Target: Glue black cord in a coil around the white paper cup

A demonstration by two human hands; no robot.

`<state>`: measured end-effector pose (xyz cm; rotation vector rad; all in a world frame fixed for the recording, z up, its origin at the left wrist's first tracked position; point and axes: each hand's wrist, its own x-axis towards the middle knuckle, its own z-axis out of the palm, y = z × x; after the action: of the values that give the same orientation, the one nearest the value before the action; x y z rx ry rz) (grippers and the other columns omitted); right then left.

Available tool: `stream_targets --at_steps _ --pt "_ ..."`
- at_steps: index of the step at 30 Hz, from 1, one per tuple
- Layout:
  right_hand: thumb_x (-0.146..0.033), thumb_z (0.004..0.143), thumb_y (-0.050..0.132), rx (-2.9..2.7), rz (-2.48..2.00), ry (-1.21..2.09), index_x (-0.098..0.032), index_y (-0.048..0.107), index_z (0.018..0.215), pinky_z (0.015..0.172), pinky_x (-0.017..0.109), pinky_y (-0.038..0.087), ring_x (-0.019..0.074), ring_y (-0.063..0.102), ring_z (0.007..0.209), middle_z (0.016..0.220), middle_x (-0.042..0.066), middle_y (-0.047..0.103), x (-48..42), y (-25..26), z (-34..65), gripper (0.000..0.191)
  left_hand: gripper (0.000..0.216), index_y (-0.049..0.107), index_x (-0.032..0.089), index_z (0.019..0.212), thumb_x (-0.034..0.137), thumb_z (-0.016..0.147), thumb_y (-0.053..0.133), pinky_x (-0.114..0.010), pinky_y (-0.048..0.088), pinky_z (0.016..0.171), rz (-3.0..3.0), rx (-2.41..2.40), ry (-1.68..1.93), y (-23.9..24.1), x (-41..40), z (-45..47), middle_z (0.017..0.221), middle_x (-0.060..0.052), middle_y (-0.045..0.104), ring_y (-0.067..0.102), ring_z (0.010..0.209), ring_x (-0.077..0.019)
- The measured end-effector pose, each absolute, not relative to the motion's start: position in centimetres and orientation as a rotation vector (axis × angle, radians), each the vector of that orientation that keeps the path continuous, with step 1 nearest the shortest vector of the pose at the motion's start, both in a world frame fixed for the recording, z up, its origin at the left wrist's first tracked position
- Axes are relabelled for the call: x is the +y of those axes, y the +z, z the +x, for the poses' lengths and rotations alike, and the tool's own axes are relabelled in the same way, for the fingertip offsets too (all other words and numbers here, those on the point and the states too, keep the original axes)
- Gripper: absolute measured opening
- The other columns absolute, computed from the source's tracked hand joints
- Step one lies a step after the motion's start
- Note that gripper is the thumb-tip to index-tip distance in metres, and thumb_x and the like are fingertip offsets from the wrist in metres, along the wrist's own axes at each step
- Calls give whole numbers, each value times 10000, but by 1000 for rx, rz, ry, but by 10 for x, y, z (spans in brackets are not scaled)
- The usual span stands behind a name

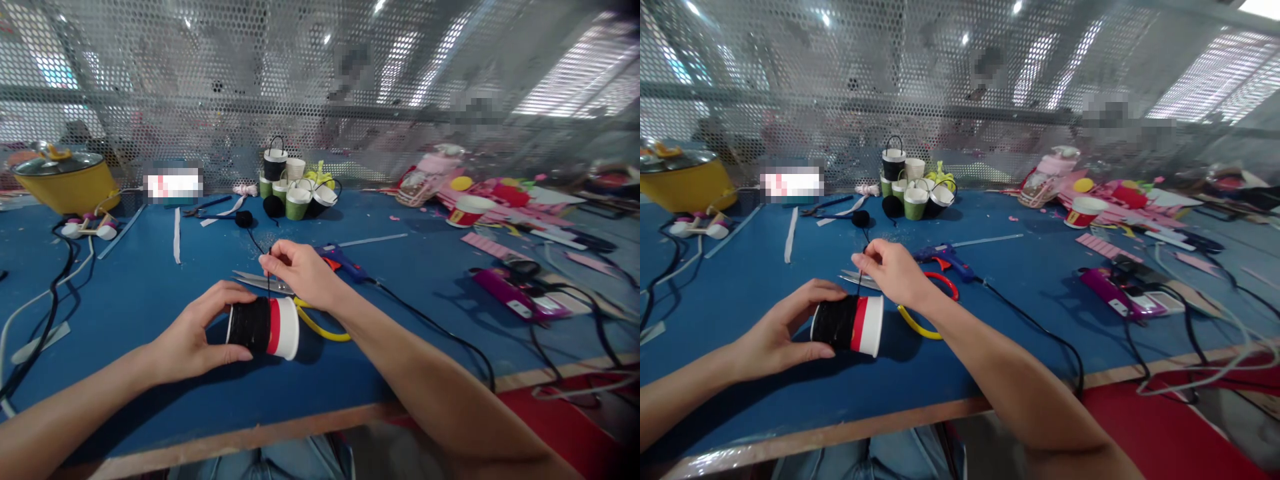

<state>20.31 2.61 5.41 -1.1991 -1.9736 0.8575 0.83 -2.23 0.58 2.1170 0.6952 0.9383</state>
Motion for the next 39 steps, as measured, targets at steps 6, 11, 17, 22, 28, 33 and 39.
stream_targets --at_steps 6,11,17,22,28,33,39 --pt "-324 808 491 -1981 -1215 971 -176 460 616 531 241 361 94 453 516 562 -19 534 25 53 202 244 515 439 243 1192 245 735 675 -377 410 928 2187 692 989 5 -24 6 1156 -99 468 467 1095 -236" --pt "-320 798 502 -1992 -1230 1082 -177 471 641 566 250 389 109 502 559 615 0 577 24 49 202 214 497 449 227 1188 257 742 666 -389 434 908 2289 693 1026 5 -24 6 1161 -113 481 478 1093 -243" --pt "-349 794 504 -2024 -1253 1171 -175 462 640 568 249 380 118 506 600 659 19 610 24 49 203 236 453 445 207 1187 257 776 627 -379 446 897 2440 696 1057 9 -26 6 1173 -120 489 489 1094 -231" --pt "-359 828 463 -2204 -1293 1126 -157 511 677 559 249 344 114 458 606 673 12 567 23 54 204 257 451 405 230 1208 233 799 596 -423 425 911 2567 679 1012 10 -26 6 1185 -124 472 465 1112 -250" --pt "-371 859 407 -2297 -1279 1136 -166 496 723 539 242 316 110 418 601 648 -19 476 24 54 206 262 464 374 238 1232 204 814 572 -444 413 917 2621 638 1015 8 -24 6 1210 -136 439 438 1133 -261" --pt "-391 855 388 -2249 -1344 1157 -177 476 711 498 236 287 102 374 549 589 -42 401 26 51 205 273 489 378 245 1239 226 799 591 -416 415 932 2494 739 979 8 -24 6 1226 -128 433 445 1139 -252" --pt "-322 858 407 -2226 -1320 943 -180 437 692 539 245 303 108 399 585 615 -33 435 21 51 202 220 644 340 247 1269 341 725 671 -398 436 916 2074 823 945 8 -23 10 1222 -113 470 477 1122 -268"
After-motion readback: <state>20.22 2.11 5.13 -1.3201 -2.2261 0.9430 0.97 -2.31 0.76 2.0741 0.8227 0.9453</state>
